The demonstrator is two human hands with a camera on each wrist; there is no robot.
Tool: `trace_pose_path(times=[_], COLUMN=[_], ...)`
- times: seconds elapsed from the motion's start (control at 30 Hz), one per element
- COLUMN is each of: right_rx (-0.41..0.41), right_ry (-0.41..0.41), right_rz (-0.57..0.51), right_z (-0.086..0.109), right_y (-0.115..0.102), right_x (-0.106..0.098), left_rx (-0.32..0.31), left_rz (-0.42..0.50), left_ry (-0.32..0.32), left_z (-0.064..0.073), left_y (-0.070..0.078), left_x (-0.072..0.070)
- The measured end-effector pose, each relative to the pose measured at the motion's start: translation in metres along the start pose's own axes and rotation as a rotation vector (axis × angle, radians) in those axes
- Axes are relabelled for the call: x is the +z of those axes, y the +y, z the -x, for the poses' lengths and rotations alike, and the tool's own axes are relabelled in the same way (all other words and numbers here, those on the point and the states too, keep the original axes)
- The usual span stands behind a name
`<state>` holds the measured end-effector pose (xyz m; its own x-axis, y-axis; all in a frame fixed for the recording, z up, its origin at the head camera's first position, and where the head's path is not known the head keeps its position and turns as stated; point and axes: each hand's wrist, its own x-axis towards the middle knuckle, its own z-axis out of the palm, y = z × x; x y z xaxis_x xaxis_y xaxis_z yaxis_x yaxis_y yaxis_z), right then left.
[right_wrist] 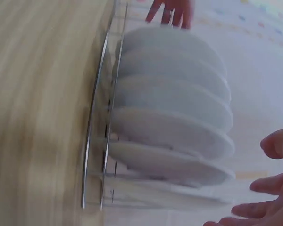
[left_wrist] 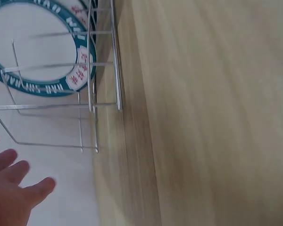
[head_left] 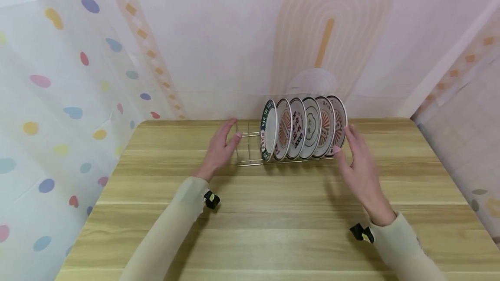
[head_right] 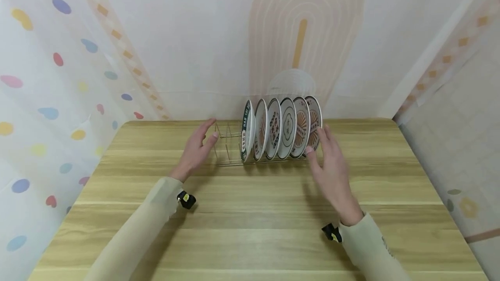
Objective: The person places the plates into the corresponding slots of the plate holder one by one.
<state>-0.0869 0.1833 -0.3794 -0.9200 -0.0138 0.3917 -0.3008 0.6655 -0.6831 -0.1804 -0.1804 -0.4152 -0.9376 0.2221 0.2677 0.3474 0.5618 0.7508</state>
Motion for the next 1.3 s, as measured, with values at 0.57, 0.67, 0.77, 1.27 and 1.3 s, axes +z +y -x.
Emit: trace_pose_path(times=[0.57, 0.67, 0.77, 1.27, 1.3], right_rx=[0.102, 0.089, 0.084, 0.093, 0.092], right_ry=[-0.2, -0.198, -0.187, -0.215, -0.217], right_rz=[-0.006, -0.036, -0.067, -0.155, -0.158], right_z=[0.0, -0.006, -0.013, -0.042, -0.045], right_y=[-0.008, -0.003, 0.002, 0.014, 0.015], right_x=[0.01, 0.009, 0.007, 0.008, 0.008], left_rx=[-0.065, -0.046, -0.03, 0.054, 0.066], left_rz=[0.063, 0.047, 0.038, -0.049, -0.051], left_ry=[-0.055, -0.048, -0.052, -0.111, -0.116], left_z=[0.002, 0.007, 0.012, 0.047, 0.05], left_y=[-0.01, -0.013, -0.013, -0.001, 0.0], left_x=[-0.008, -0.01, -0.012, -0.015, -0.015])
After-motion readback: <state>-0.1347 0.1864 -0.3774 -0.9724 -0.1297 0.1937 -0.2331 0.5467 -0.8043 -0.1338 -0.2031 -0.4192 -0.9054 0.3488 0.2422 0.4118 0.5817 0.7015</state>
